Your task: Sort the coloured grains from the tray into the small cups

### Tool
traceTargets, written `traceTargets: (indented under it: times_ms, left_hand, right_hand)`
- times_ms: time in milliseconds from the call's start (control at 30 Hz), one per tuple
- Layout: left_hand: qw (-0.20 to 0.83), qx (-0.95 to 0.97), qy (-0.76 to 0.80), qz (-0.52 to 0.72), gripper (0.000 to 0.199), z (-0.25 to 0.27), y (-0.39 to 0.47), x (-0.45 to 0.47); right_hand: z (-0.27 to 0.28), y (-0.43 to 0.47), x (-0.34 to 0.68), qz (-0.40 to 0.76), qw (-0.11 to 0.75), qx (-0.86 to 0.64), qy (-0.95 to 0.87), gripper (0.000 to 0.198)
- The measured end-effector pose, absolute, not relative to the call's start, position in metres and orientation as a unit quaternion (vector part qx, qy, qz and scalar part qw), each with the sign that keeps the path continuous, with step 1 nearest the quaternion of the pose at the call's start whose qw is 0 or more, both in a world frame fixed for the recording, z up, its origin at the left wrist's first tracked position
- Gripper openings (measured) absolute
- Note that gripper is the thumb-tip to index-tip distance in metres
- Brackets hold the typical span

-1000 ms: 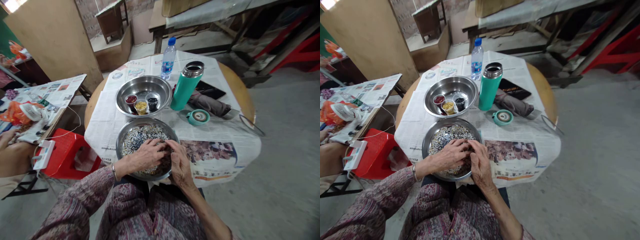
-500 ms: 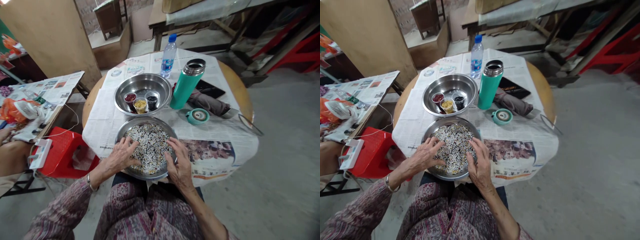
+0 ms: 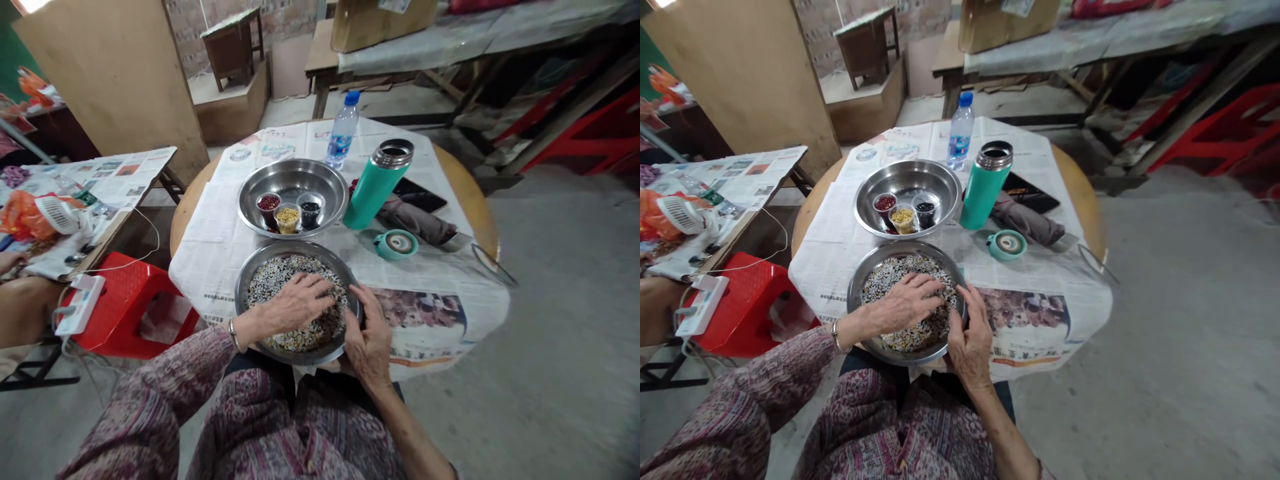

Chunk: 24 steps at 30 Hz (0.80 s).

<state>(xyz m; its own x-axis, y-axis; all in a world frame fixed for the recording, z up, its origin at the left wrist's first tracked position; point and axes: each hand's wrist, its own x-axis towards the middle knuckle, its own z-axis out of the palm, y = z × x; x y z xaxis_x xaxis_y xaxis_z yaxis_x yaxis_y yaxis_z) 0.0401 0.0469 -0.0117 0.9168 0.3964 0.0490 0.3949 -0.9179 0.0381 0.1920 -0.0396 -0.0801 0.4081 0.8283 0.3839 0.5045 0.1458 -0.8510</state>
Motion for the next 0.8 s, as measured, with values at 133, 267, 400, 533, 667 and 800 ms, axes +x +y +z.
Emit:
traceTargets:
  times_ms: [133, 267, 400, 533, 667, 800]
  left_hand:
    - [-0.003, 0.939, 0.344, 0.012, 0.021, -0.007, 0.066, 0.026]
    - [0.027, 0.901, 0.432, -0.029, 0.031, 0.004, 0.050, -0.005]
    - [0.103, 0.918, 0.381, -0.039, 0.058, 0.006, 0.018, -0.018]
    - [0.153, 0.940, 0.303, -0.040, 0.033, -0.003, 0.008, 0.003]
    - [0.136, 0.951, 0.278, -0.017, 0.028, -0.010, 0.030, 0.027]
    - [0.096, 0.925, 0.365, 0.036, 0.031, -0.008, 0.053, 0.029]
  right_hand:
    - [-0.080, -0.039, 0.192, 0.153, 0.549, -0.634, -0.522, 0.037]
    - [-0.080, -0.039, 0.192, 0.155, 0.546, -0.637, -0.522, 0.036]
    - [-0.081, -0.040, 0.192, 0.156, 0.540, -0.645, -0.517, 0.034]
    - [-0.082, -0.040, 0.192, 0.151, 0.538, -0.651, -0.514, 0.033]
    - [-0.081, -0.040, 0.192, 0.146, 0.535, -0.649, -0.521, 0.033]
    - [-0.080, -0.040, 0.192, 0.145, 0.537, -0.646, -0.523, 0.032]
